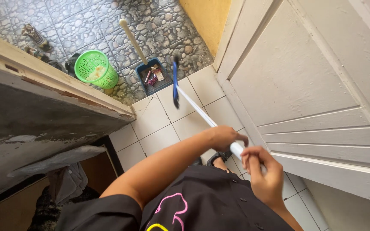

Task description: The person sweeps debris from a tiled floor into a dustpan by hand using a small broom.

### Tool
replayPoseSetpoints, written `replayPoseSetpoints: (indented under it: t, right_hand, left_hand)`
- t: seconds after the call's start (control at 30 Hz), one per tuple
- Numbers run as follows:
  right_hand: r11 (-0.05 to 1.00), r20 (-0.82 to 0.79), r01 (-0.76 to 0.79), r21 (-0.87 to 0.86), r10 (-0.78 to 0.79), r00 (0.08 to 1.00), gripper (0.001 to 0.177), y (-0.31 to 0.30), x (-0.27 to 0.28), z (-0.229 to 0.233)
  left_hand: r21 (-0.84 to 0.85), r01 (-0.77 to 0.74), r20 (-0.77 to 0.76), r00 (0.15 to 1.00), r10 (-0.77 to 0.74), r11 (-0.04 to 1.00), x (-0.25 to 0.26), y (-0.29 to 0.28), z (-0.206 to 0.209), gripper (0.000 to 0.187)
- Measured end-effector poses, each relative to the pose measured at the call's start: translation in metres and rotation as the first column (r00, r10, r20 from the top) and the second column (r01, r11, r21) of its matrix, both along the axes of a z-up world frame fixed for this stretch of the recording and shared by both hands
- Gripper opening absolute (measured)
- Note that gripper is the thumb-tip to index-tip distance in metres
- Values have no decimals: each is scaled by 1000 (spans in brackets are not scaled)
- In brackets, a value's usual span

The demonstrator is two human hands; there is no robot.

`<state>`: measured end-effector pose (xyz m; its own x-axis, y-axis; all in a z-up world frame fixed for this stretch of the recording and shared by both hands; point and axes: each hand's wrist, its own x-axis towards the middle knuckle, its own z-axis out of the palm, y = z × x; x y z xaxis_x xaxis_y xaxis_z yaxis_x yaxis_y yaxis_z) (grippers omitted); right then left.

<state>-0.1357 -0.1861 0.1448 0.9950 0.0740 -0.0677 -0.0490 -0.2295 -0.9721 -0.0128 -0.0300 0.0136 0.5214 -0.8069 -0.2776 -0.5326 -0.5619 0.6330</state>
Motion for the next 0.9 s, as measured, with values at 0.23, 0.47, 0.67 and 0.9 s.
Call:
replayPoseSetpoints:
  t: [0.23, 0.47, 0.67, 0.9]
  right_hand:
    - [964, -57, -230, 136, 240, 969, 13, -1, -7, -14]
    - [943, -135, -265, 199, 294, 946, 14, 17, 17, -77]
    - [985, -52, -95, 141, 103, 993, 20, -13, 22, -53]
    - [950, 247, -172, -261, 238, 939, 21, -75, -9, 84]
  left_hand:
    - [-151, 7, -218, 975, -40, 988, -54, -9, -36, 40]
    - [33, -134, -104, 985, 137, 990, -31, 35, -90, 37]
    - [-6, -273, 118, 955, 271, 962, -21, 2, -32, 50]
    - [-327, -342, -45, 937, 347, 881, -50, -72, 67, 36]
